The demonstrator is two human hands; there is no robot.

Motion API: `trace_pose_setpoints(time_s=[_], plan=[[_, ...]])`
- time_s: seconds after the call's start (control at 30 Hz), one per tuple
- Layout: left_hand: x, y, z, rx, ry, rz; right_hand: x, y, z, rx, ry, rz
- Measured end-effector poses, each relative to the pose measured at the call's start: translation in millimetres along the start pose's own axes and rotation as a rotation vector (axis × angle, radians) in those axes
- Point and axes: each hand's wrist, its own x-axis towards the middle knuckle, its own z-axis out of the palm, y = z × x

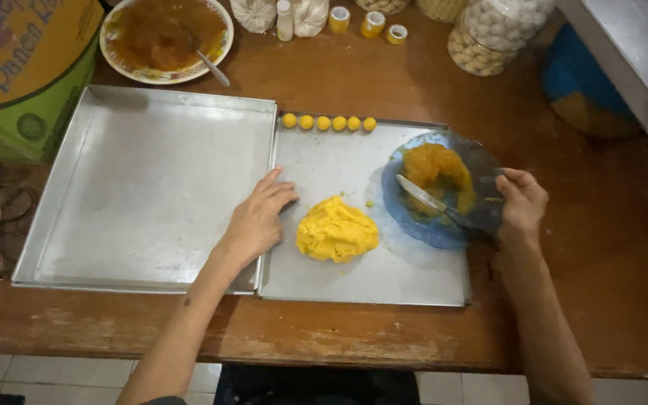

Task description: The person wipes a metal tray with a white cloth. They then take a portion of yellow dough, flatten it, and use a knife to scoop a brown filling from a bowl into the dough. The person folds the dough around the filling and rolls it into a ball, placing it on the tray.

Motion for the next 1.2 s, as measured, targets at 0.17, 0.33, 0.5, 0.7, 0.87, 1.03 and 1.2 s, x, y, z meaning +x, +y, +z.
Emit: trace_pose_setpoints(time_s=[0.17,0.33,0.5,0.7,0.87,1.03,1.2], plan=[[8,15,-6,0.192,-0.196,-0.15,12,-4,-45,0.146,-0.075,0.086],[30,68,-23,0.068,-0.155,-0.168,26,2,-63,0.105,-0.068,0.187],[51,116,-35,-0.193,-0.285,-0.349,23,-9,-75,0.025,-0.036,0.228],[56,114,-23,-0.195,-0.322,-0.405,12,-26,-85,-0.341,-0.061,0.146],[60,113,-25,-0.21,-0.288,-0.407,25,10,-95,-0.331,-0.07,0.047],[66,116,-27,-0.233,-0.301,-0.436,23,8,-96,-0.34,-0.078,0.045],[63,114,-25,-0.297,-0.264,-0.458,4,-36,-83,-0.293,-0.1,0.158]])
